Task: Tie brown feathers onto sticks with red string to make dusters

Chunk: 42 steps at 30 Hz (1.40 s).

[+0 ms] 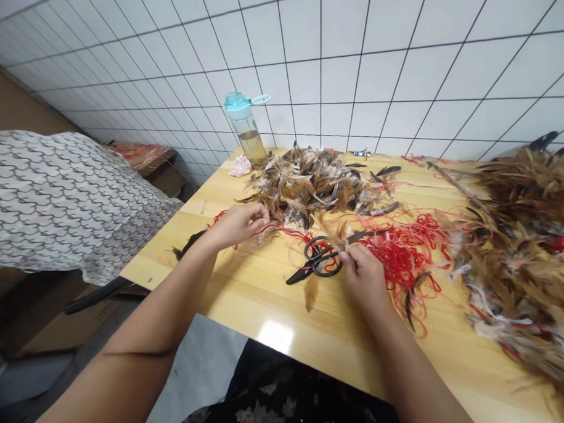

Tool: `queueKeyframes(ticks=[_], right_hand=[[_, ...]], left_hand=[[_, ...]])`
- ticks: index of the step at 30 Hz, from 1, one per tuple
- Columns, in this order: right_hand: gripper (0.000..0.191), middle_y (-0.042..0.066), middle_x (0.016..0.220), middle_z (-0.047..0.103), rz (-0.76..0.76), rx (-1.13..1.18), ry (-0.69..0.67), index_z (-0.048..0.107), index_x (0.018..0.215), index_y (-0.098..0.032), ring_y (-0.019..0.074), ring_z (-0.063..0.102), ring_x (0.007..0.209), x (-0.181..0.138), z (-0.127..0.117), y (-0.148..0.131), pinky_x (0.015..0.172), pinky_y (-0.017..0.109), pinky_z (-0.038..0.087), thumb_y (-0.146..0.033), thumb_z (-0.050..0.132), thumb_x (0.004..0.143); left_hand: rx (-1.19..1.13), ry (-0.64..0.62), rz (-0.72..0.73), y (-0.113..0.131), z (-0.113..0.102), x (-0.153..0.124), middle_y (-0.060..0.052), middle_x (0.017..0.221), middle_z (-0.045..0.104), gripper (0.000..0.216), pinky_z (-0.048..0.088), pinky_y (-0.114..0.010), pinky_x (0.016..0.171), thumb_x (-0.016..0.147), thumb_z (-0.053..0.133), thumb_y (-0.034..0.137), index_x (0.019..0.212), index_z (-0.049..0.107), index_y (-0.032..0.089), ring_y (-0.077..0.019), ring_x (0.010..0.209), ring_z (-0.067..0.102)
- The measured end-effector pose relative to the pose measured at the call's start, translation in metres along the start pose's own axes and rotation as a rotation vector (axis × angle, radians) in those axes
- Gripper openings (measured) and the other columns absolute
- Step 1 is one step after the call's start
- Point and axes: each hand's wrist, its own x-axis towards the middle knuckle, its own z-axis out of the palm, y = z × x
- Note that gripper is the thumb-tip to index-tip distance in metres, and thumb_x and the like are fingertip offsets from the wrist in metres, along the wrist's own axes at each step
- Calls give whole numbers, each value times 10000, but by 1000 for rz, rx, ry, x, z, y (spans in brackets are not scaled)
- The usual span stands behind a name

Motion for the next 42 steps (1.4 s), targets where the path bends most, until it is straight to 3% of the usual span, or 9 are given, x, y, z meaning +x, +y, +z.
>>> queueKeyframes(ticks=[6,11,17,21,25,28,33,37,42], right_hand=[[272,-13,602,454,104,23,39,422,609,-216,143,463,596,0,-2,-5,577,263,368,-297,464,866],[242,9,659,550,101,111,-91,525,671,-211,155,521,636,9,5,-34,610,275,409,-322,458,875],[201,43,782,650,62,195,-164,608,749,-213,187,588,756,27,16,-48,709,309,456,-309,465,853],[225,30,707,628,198,219,-120,610,739,-198,173,567,677,29,9,-33,649,293,447,-375,501,828],[272,22,670,619,346,208,21,628,755,-178,158,534,604,23,-9,-1,574,274,416,-417,514,814],[274,17,635,608,387,160,157,631,769,-170,156,525,576,16,-20,23,557,272,407,-409,507,820],[241,38,699,642,357,54,230,638,799,-179,173,552,617,10,-18,32,599,292,431,-372,499,832],[213,60,791,652,201,-28,142,635,785,-190,192,586,732,9,-12,22,698,319,452,-325,482,844],[225,60,787,646,199,-56,178,644,792,-193,193,576,727,8,-11,21,694,321,447,-327,476,857]], left_hand=[[-4,157,109,17,7,-8,-50,926,667,154,417,-316,863,840,537,226,890,674,179,-182,922,579],[-425,-38,171,66,41,-5,-19,832,630,179,436,-235,699,825,595,306,911,678,172,-124,750,566],[-563,68,67,87,60,17,6,701,575,234,376,-220,588,820,585,349,776,635,125,-109,641,507],[-416,118,-45,67,48,43,-6,683,583,320,392,-245,609,851,538,428,784,617,125,-137,653,534],[28,138,-144,54,32,60,-101,873,628,249,436,-332,780,798,632,355,858,607,114,-237,866,578],[217,242,-29,67,35,47,-153,1095,584,246,407,-378,928,828,596,268,1025,578,124,-271,1062,526],[193,-134,228,100,77,11,-105,989,625,185,465,-339,851,851,556,303,975,590,169,-242,965,586],[255,-111,165,106,103,7,-160,1034,630,248,466,-368,855,808,542,157,1053,550,124,-279,986,598],[149,-144,55,98,97,16,-140,994,639,236,470,-344,784,759,576,216,983,542,150,-269,929,612]])
